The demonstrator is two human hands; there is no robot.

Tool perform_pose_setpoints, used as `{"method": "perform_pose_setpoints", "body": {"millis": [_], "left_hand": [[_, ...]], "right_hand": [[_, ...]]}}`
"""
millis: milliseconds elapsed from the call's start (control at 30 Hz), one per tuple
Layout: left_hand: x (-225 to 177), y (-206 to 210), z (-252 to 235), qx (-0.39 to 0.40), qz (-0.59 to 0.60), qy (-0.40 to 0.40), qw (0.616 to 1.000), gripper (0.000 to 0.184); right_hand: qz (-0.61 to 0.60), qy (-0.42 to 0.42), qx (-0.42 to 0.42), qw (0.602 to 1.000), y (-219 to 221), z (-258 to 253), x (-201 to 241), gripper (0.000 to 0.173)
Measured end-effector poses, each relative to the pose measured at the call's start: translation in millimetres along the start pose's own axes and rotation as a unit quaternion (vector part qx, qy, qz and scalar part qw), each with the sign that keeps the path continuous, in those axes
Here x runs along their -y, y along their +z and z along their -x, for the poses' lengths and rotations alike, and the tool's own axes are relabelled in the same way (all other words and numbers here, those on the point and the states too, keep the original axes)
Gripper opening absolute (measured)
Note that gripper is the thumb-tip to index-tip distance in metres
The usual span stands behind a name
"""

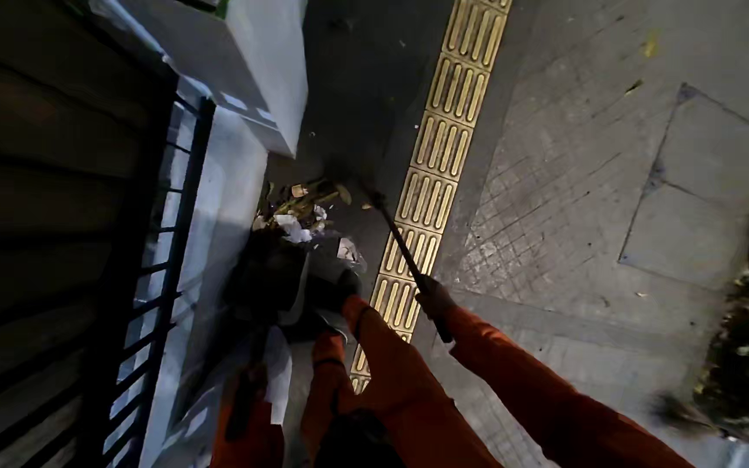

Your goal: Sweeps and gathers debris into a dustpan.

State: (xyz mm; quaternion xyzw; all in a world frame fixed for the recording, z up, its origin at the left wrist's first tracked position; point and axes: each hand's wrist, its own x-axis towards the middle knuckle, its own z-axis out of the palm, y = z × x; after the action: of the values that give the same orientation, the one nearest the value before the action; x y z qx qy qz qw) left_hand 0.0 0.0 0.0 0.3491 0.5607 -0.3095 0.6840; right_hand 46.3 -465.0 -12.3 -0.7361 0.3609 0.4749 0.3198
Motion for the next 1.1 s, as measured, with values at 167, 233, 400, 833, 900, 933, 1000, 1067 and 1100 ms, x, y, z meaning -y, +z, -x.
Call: {"method": "perform_pose_setpoints", "body": {"millis": [167, 233, 400, 833, 900, 933, 1000, 1067, 1100], "left_hand": [[-5, -17, -12, -0.052, -0.018, -0.005, 0.998, 0.033], [-13, -4, -12, -0.107, -0.056, 0.001, 0.993, 0.030], [-25, 18, -18, -0.116, -0.101, 0.029, 0.988, 0.026], [-3, -26, -28, -0.088, 0.104, 0.005, 0.991, 0.029], [-11, -12, -33, -0.134, 0.031, 0.011, 0.990, 0.026], [-16, -9, -37, -0.146, 0.004, 0.014, 0.989, 0.025], [-14, -7, -46, -0.152, -0.071, 0.024, 0.986, 0.021], [-9, -15, -52, -0.153, -0.224, 0.037, 0.962, 0.026], [-9, -14, -53, -0.151, -0.265, 0.036, 0.952, 0.029]], "right_hand": [[0.022, 0.047, -0.009, 0.999, 5, -98, 37, 0.051], [0.084, 0.019, 0.003, 0.996, 33, -104, 47, 0.066], [0.213, -0.049, 0.108, 0.970, 99, -23, 52, 0.073], [0.145, -0.057, 0.005, 0.988, 82, -43, 109, 0.059], [0.142, -0.071, 0.022, 0.987, 100, -73, 145, 0.063], [0.177, -0.076, 0.038, 0.981, 114, -73, 159, 0.067], [0.272, -0.101, 0.080, 0.954, 138, -50, 161, 0.081], [0.315, -0.183, 0.101, 0.926, 155, -17, 135, 0.088], [0.353, -0.158, 0.142, 0.911, 153, 6, 137, 0.084]]}}
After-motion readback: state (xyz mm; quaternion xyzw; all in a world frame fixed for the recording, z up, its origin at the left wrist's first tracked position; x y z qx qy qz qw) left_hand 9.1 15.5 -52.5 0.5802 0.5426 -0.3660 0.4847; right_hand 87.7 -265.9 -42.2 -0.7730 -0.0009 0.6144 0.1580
